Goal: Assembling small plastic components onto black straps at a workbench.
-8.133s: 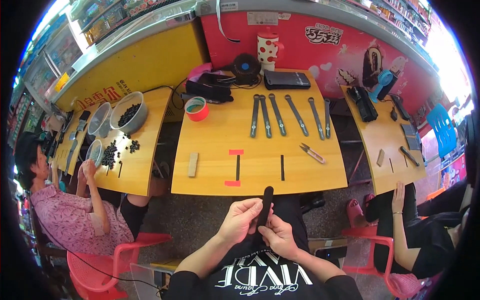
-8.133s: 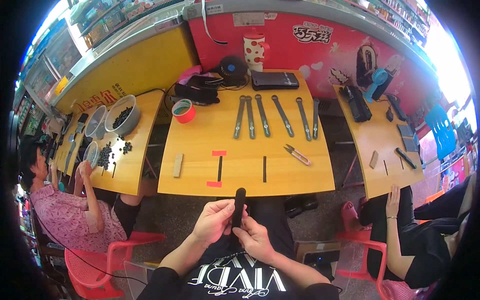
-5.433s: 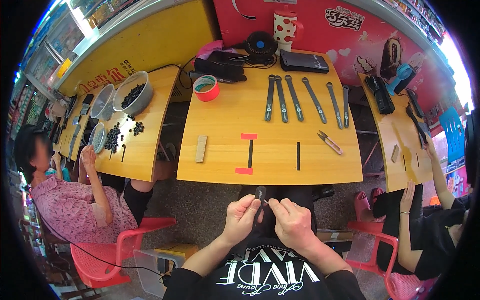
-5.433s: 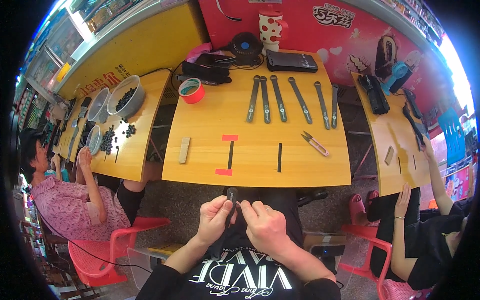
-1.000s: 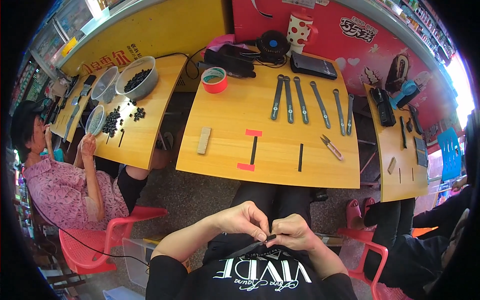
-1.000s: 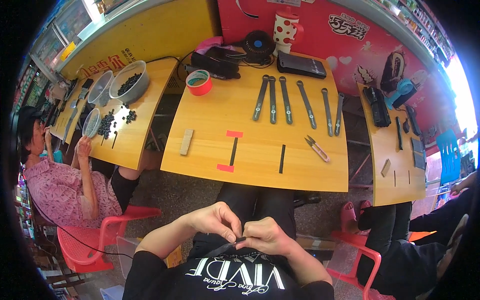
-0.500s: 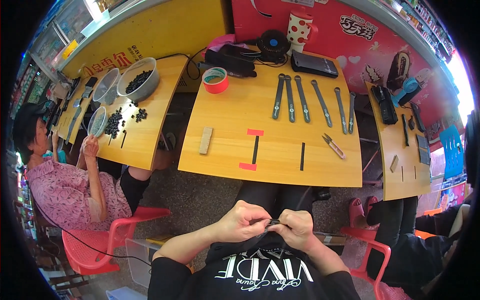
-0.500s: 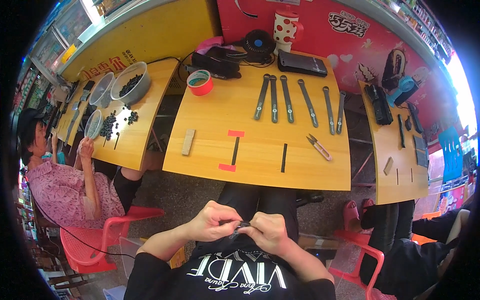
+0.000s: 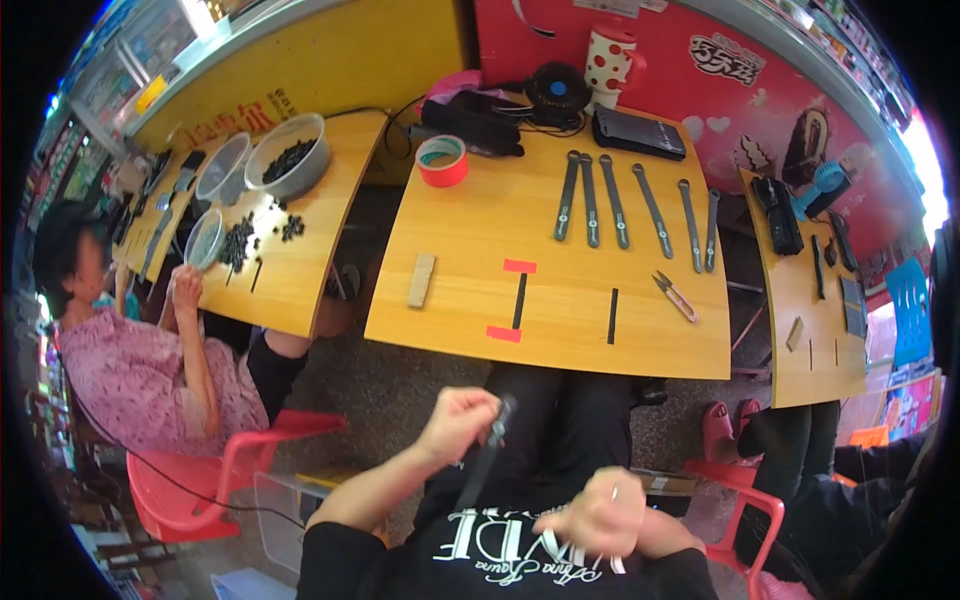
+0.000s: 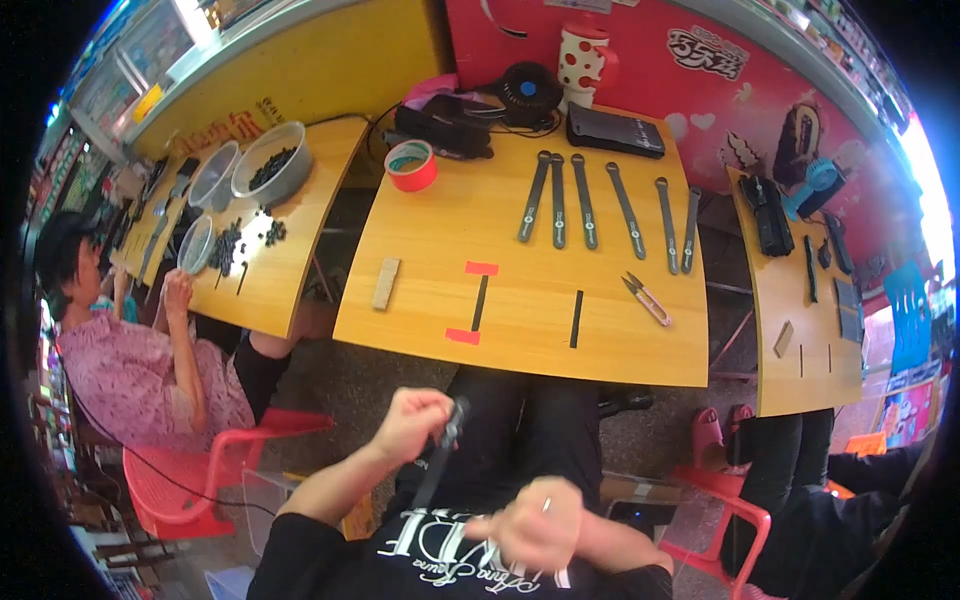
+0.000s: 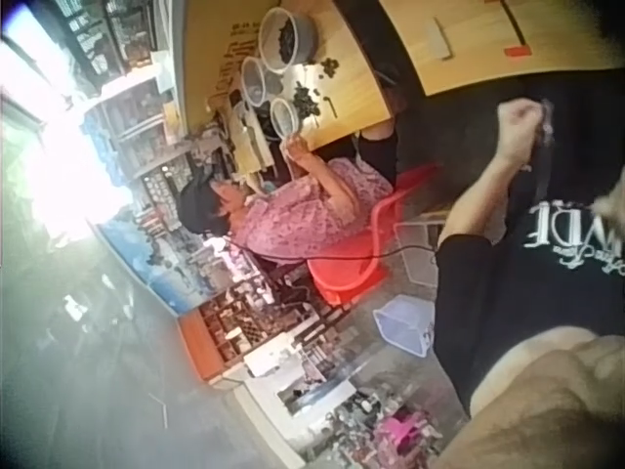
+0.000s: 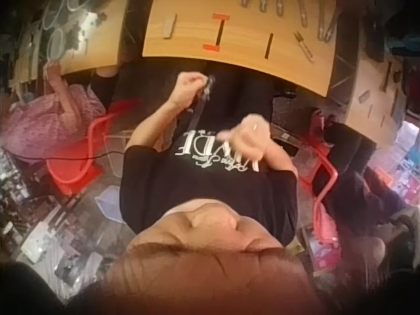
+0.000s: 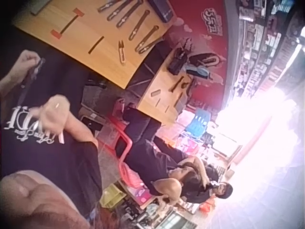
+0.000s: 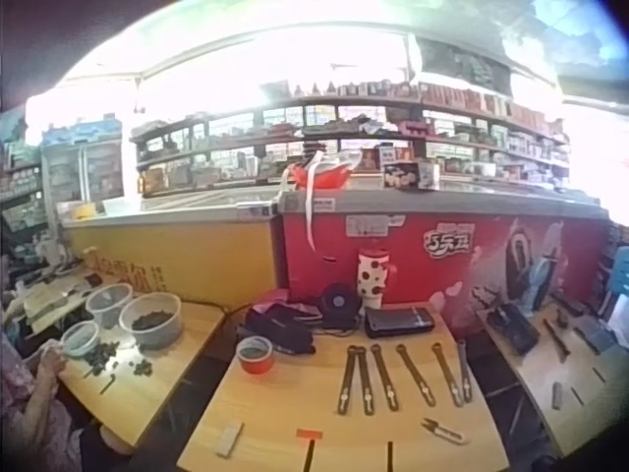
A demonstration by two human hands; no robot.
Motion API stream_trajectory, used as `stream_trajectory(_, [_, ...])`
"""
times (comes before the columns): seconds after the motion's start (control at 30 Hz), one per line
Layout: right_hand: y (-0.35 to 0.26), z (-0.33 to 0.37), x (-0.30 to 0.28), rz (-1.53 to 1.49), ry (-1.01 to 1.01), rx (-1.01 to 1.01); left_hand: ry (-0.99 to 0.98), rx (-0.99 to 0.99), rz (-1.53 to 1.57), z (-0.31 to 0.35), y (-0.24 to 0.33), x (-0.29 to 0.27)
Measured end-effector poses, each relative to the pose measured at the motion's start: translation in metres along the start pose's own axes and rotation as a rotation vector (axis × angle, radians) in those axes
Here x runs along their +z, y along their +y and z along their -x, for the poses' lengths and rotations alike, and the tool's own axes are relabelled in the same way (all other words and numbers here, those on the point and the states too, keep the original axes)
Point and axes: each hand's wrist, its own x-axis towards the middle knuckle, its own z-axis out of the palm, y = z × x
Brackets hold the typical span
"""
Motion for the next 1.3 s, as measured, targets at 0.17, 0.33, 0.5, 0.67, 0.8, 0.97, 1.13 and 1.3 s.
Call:
stream_trajectory(0.17, [0.041,0.012,0.042,-0.189,0.458,0.209,-0.048,0.381,-0.464,0.023,0.035,0.037])
stream_trajectory(0.33, [0.036,0.003,0.042,0.108,0.258,0.137,0.046,0.762,-0.673,0.038,0.05,0.047])
stream_trajectory(0.5, [0.037,0.005,0.051,0.262,0.385,-0.078,0.073,0.772,-0.647,0.039,0.045,0.047])
stream_trajectory(0.67, [0.03,0.005,0.057,0.421,0.306,-0.212,0.236,0.736,-0.562,0.031,0.045,0.038])
stream_trajectory(0.8, [0.039,-0.004,0.043,0.239,0.387,-0.036,0.105,0.721,-0.649,0.038,0.047,0.045])
stream_trajectory(0.97, [0.043,-0.012,0.026,0.387,0.131,-0.208,0.069,0.752,-0.593,0.036,0.043,0.042])
stream_trajectory(1.13, [0.035,-0.007,0.036,0.499,0.2,-0.332,0.115,0.616,-0.424,0.035,0.043,0.041])
stream_trajectory(1.3, [0.035,-0.009,0.039,0.475,0.165,-0.295,-0.019,0.358,-0.265,0.028,0.037,0.032])
